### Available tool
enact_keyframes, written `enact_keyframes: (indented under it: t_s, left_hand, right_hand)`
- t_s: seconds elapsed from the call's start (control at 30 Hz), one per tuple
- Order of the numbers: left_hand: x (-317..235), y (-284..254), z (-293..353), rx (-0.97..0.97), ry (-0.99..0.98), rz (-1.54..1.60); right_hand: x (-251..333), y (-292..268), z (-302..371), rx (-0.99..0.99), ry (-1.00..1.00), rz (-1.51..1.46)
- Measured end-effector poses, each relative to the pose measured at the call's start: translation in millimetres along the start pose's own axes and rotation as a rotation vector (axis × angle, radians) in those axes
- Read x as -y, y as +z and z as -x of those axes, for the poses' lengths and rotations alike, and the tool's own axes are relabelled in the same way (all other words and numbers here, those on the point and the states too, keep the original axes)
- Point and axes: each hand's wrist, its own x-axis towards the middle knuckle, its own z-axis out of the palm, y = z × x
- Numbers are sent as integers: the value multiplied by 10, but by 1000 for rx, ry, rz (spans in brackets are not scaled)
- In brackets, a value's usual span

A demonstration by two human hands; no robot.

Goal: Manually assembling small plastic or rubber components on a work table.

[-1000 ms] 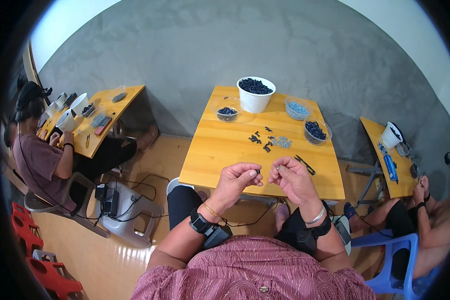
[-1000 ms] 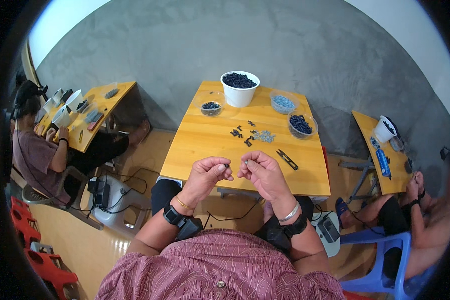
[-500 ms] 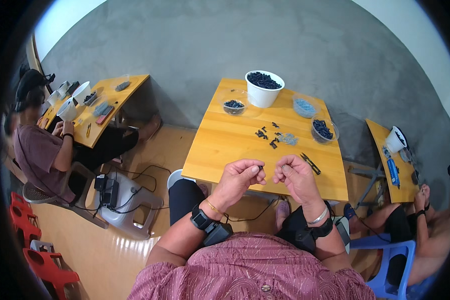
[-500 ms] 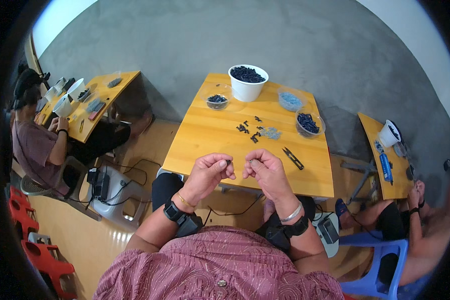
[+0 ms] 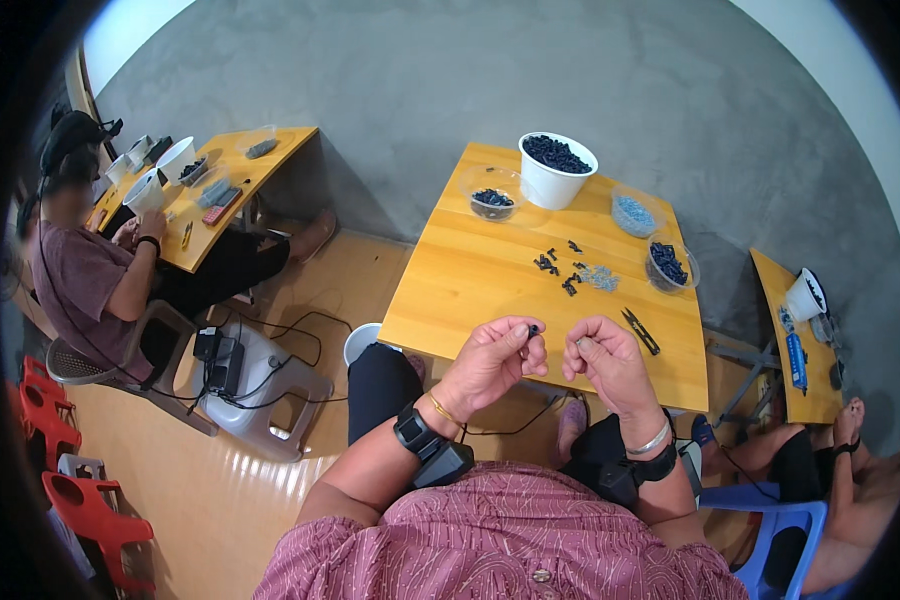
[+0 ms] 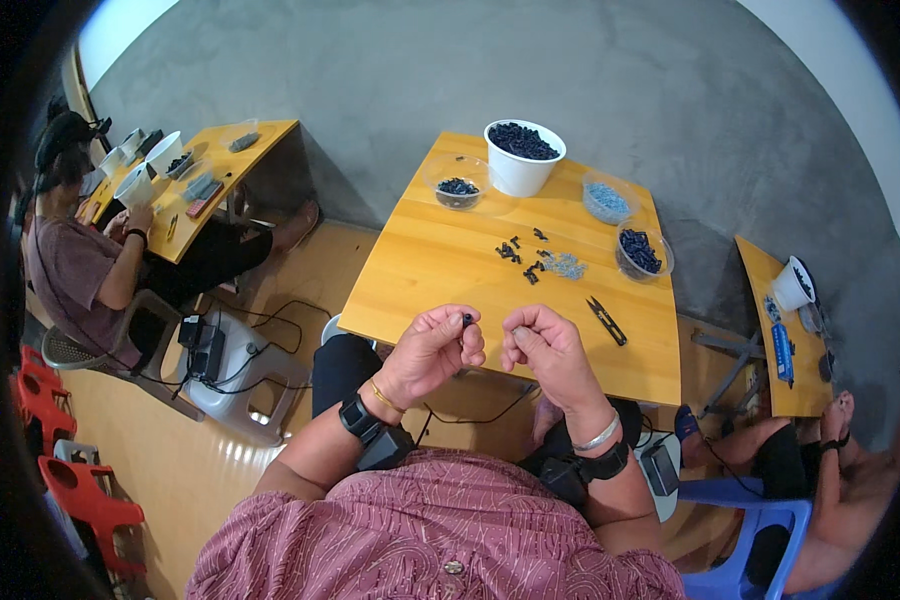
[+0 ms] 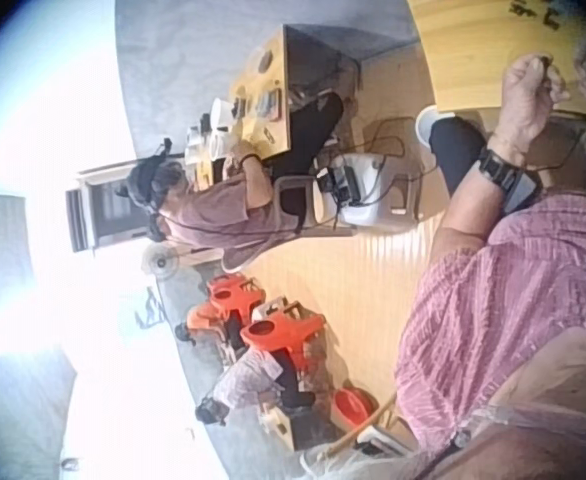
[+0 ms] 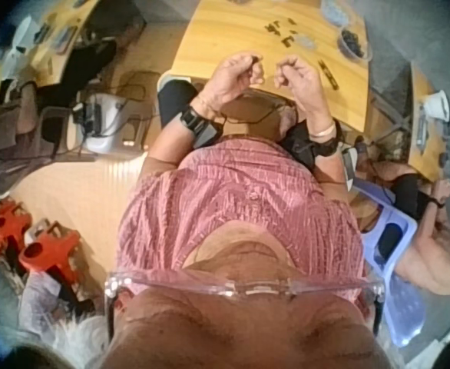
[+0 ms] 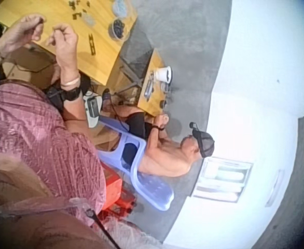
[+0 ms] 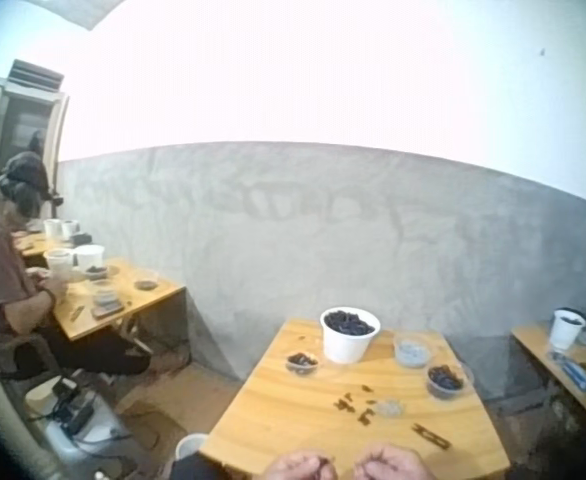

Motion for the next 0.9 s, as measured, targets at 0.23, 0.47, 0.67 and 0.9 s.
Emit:
enact_keyframes:
  t_s: [0.23,0.47,0.67,0.9]
  left_hand:
    - [30,-5,3,-19,-31,-19]
    - [63,-1,8,-18,-57,-46]
    - [74,3,2,-20,-73,-42]
    - [93,-6,3,15,-53,-40]
  right_hand:
    - [-32,-9,-32,-46,-29,-102]
    - [-29,29,-24,-31,-41,-98]
    - [-70,1,-22,3,-36,-182]
    - [-50,21,-27,-16,-7,-129]
